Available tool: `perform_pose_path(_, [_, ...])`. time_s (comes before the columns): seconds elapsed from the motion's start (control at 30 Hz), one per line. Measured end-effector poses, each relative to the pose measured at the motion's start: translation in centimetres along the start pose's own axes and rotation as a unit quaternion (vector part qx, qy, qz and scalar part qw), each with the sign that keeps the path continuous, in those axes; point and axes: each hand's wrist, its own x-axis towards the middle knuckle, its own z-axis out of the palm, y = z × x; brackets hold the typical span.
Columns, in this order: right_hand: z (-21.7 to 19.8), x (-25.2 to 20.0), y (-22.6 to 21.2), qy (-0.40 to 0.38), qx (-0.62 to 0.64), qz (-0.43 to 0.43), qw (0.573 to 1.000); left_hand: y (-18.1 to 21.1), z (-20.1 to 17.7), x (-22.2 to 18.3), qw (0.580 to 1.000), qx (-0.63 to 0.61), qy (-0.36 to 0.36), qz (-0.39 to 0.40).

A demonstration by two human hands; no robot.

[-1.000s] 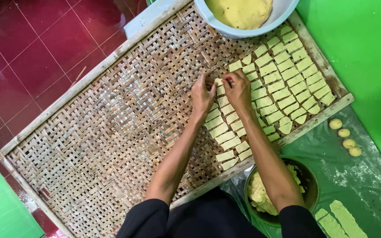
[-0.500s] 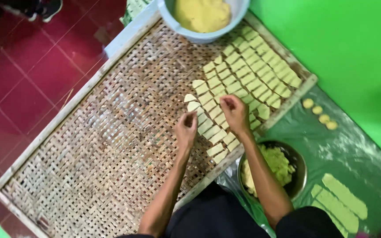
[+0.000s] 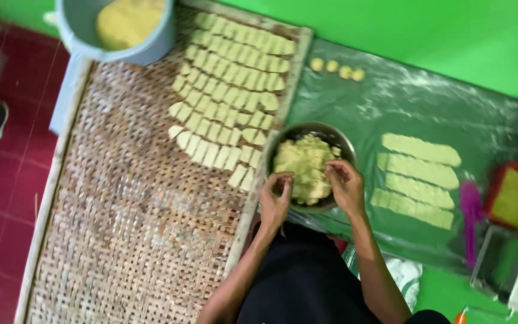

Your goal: Filling and folding small dough squares with a green mixture to prepare snacks.

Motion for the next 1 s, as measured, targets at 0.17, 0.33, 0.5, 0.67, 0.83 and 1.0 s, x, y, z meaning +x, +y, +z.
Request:
perform_pose_path(0.17, [-6.9,-1.5,1.8,0.068,0.011,0.000,0.998,1.3,5.8,-3.8,0.993,0.052,-0.099,0.043])
perform_pose_path(0.33, [-14.5,-3.3,4.8,0.114,-0.009,-0.013,0.993,-1.1,12.9,-8.0,0.977,0.084,-0.187,0.062])
perform_pose_path(0.5, [-22.6,-4.8,8.0,0.150,-0.071,0.020,0.986,-2.6,19.7,-10.9,0.950,0.143,-0.271,0.060])
perform_pose_path(0.67, [-29.3,-6.8,11.8,0.204,-0.198,-0.040,0.958,-4.1,24.7,-12.2,0.939,0.185,-0.257,0.136])
perform_pose_path(0.83, [-31.5,-7.1,14.6,0.231,-0.267,-0.074,0.933,-4.9,26.4,-12.8,0.934,0.210,-0.242,0.158])
perform_pose_path(1.0, [-32.0,-7.7,12.5,0.234,-0.289,-0.087,0.924,-7.2,28.1,-13.2,0.913,0.255,-0.261,0.183])
